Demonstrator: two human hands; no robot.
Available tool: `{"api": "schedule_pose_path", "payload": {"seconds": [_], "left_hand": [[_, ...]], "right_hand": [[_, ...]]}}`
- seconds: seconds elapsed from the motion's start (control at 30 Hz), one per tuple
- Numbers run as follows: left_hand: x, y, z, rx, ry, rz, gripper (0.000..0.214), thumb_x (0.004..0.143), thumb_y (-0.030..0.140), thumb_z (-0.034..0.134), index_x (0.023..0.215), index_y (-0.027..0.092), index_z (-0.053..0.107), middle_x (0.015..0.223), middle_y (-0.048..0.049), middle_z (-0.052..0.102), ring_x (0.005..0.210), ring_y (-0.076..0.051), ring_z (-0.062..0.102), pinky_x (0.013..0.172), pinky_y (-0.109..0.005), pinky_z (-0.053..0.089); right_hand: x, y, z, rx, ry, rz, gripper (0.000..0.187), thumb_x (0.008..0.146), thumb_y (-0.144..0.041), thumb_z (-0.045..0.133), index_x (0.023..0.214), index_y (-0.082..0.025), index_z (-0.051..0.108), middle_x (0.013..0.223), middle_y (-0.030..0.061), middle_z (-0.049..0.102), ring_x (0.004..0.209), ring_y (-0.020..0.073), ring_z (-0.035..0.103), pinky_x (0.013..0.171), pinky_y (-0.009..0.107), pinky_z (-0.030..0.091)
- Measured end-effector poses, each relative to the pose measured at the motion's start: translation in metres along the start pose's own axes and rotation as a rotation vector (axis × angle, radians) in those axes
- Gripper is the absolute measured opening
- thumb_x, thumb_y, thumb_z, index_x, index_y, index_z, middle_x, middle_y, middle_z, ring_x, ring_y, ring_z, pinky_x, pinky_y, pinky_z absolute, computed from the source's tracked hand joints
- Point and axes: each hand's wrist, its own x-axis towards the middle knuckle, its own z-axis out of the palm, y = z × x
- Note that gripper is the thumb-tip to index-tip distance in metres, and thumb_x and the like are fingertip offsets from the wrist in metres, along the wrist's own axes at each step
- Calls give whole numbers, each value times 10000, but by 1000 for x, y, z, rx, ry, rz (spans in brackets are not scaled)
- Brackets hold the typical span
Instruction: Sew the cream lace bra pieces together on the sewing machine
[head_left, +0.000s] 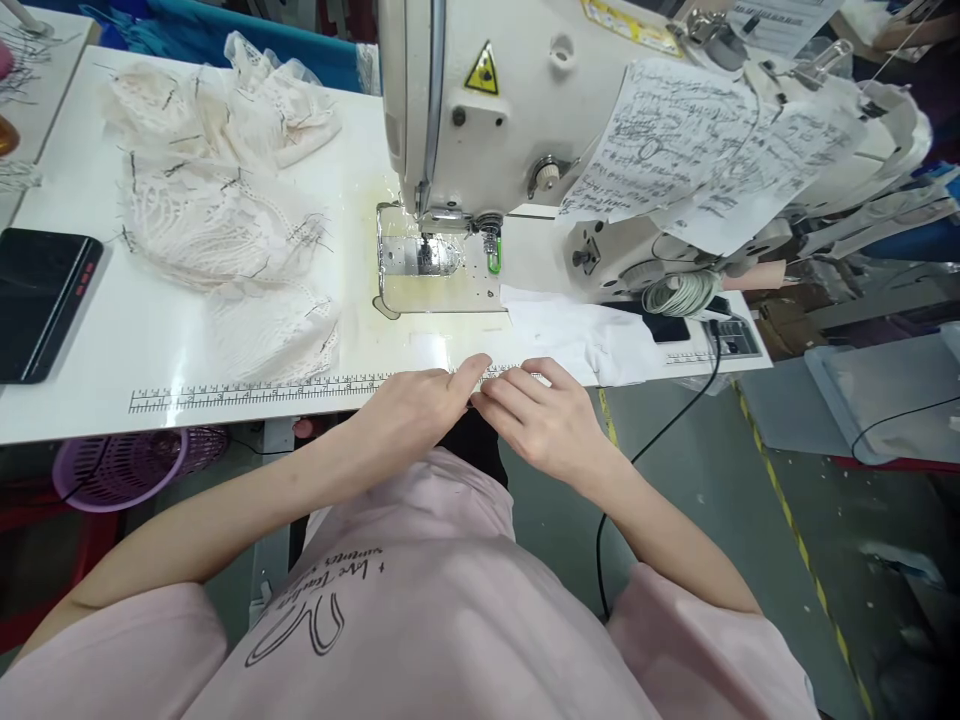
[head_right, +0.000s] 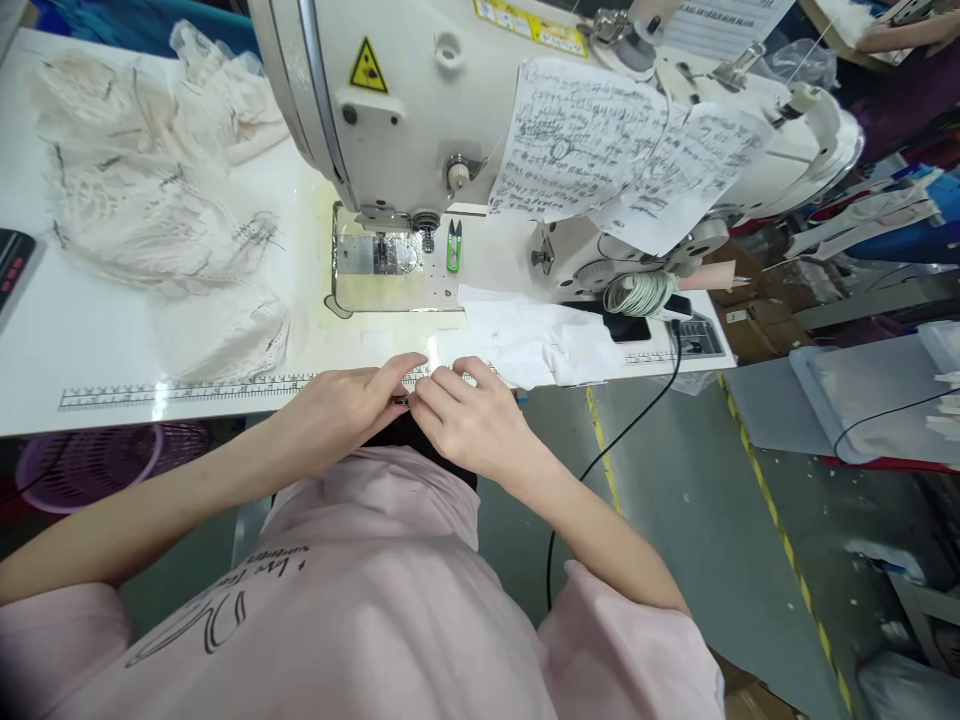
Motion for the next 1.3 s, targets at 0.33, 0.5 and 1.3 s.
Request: {"api": "schedule_pose_path", "payload": {"seconds": [0.33,0.5,1.3], "left_hand": [[4,1,-4,-91,39,-18,339,988,216,365,1319,147,384,704,-15,633,592,-166,626,569,-236,482],[1,-2,-6,-189,90,-26,360,983,258,424,1336,204,386,827,-33,694,724,-183,687,624,-245,507],[5,1,-11,-132,99,62,293,1002,266,398,1284,185,399,879,-64,711,731,-180,681,570,-227,462]], "right_hand": [[-3,7,8,238,58,269,122,903,-140,528,842,-210,606,824,12,682,733,142,570,652,326,412],[-11,8,10,713,54,461,138,905,-158,522,942,-210,644,928,45,683,840,146,627,714,300,496],[-6,12,11,1519,-88,922,92,808,-279,719,789,-188,717,826,21,666,747,123,638,709,284,552]]}}
